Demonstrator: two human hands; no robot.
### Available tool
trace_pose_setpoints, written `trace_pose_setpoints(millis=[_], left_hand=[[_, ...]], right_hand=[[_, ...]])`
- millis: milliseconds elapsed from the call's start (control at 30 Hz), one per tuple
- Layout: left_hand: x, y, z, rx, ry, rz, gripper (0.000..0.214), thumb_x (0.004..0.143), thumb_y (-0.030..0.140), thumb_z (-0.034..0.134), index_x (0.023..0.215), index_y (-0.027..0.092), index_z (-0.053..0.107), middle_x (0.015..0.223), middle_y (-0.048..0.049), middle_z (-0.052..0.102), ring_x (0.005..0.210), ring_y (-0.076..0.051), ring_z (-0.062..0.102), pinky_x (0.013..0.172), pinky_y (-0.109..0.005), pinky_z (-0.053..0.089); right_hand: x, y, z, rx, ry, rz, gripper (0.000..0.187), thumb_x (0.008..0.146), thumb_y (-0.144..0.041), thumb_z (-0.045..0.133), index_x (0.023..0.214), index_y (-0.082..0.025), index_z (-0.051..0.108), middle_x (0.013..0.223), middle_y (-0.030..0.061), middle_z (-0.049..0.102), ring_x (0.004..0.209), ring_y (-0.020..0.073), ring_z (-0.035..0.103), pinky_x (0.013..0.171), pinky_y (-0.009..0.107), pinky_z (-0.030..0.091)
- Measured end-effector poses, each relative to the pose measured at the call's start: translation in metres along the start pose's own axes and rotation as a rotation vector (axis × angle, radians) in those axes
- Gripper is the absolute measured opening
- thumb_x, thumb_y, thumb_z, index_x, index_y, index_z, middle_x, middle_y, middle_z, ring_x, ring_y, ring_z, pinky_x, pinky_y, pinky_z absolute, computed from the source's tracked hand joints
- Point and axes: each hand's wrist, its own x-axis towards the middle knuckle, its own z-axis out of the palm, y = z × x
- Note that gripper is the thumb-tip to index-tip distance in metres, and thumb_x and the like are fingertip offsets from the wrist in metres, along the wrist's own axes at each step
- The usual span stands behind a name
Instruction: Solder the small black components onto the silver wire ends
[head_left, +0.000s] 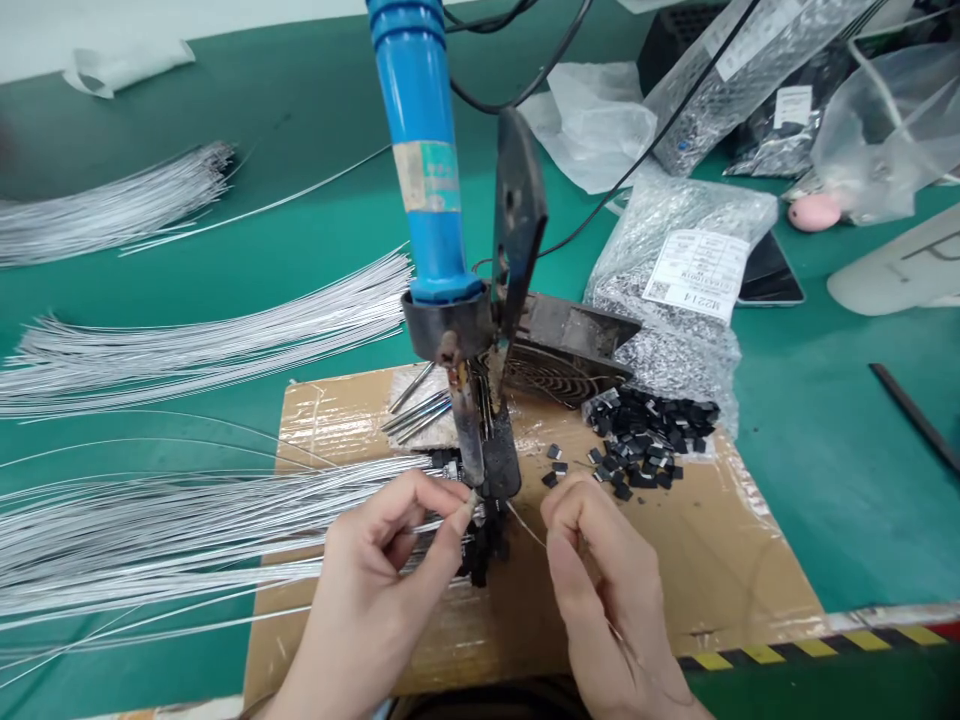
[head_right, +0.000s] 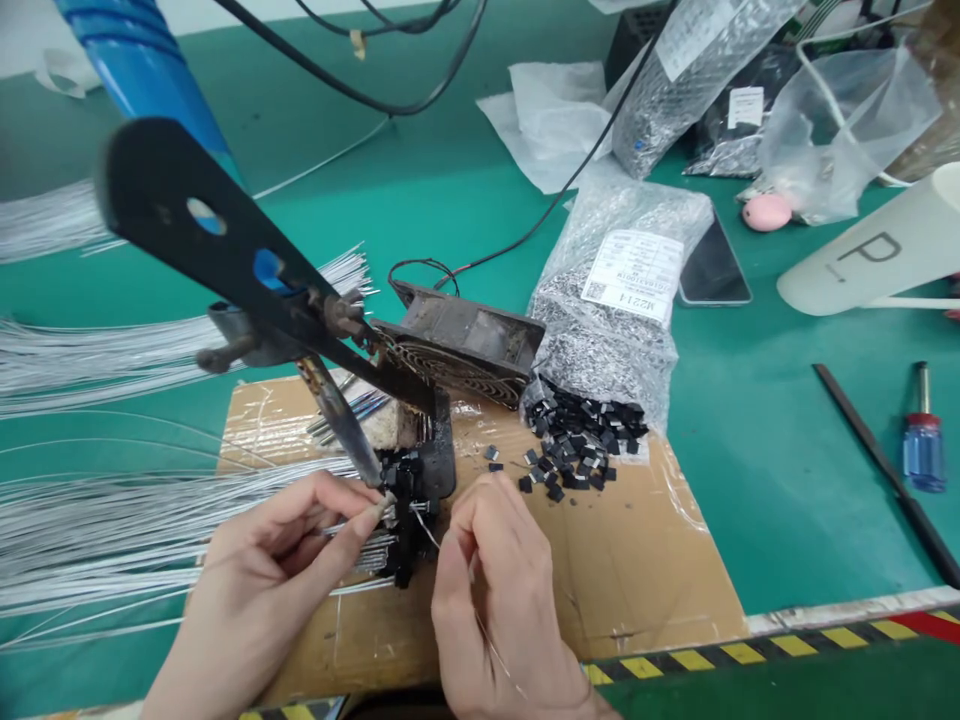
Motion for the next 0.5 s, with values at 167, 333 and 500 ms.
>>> trace_pose_setpoints(millis=[167,333,500], left_hand=[[0.002,0.003,0.000,-0.008,-0.006,0.006,0.014,0.090,0.020,0.072,0.076,0.020,0.071,0.073,-0.0004,0.073,0.068,-0.013,0.065,0.061,-0.018,0.049],[0.004,0.001,-0.001,-0.011,-0.006,0.032,0.013,0.091,0.017,0.071,0.078,0.020,0.070,0.073,0.0013,0.070,0.068,-0.012,0.064,0.060,-0.016,0.046],[0.006,0.000,-0.003,0.002,0.009,0.026,0.012,0.092,0.017,0.071,0.081,0.020,0.069,0.077,0.0018,0.069,0.070,-0.010,0.064,0.062,-0.014,0.047]], right_hand=[[0.005,-0.006,0.000,0.185,-0.037,0.068,0.018,0.098,-0.012,0.058,0.084,-0.023,0.054,0.119,0.0079,0.070,0.109,0.0215,0.068,0.094,0.034,0.052],[0.006,-0.011,0.003,0.310,-0.040,0.248,0.020,0.099,-0.018,0.063,0.080,-0.023,0.057,0.127,0.0106,0.075,0.109,0.0234,0.076,0.098,0.035,0.057],[0.008,-0.013,0.004,0.343,-0.019,0.275,0.020,0.098,-0.016,0.065,0.080,-0.023,0.058,0.126,0.0060,0.077,0.110,0.0198,0.076,0.097,0.028,0.057]])
